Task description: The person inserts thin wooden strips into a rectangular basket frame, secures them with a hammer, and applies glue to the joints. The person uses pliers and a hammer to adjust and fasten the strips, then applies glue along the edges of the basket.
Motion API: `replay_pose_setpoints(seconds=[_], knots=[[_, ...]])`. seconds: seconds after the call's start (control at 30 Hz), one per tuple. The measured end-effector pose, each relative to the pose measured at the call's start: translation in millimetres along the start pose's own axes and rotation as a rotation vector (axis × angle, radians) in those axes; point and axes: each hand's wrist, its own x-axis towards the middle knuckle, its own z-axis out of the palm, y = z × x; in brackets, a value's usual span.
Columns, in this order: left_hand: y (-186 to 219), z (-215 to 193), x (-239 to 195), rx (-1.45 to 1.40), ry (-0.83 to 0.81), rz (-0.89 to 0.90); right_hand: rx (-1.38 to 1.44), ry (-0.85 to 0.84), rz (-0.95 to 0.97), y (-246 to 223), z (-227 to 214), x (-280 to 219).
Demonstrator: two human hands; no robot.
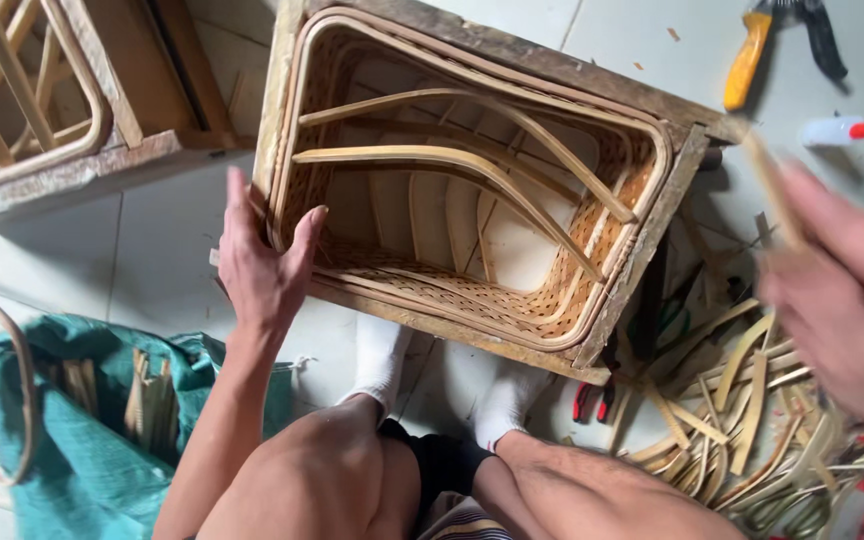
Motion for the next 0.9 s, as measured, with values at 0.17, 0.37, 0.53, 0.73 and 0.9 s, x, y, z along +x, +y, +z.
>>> replay_pose_setpoints(seconds=[0.17, 0.37, 0.53, 0.73, 0.9], knots=[[-30, 10, -5, -0.022, -0.029, -0.081, -0.066, -0.194, -0.729, -142, 133, 131], [-38, 14, -9, -0.021, -0.030, -0.141, 0.242, -0.433, -0.844, -148, 224, 166], [-35, 14, -2, -0.022, -0.018, -0.131, 0.221, -0.489, -0.770, -132, 241, 166], [-38, 16, -8, -0.014, -0.020, -0.114, 0.169, -0.492, -0.769, -115, 241, 173], [-42, 15, -6, -0.022, -0.035, -0.131, 0.101, -0.569, -0.695, -124, 235, 172]])
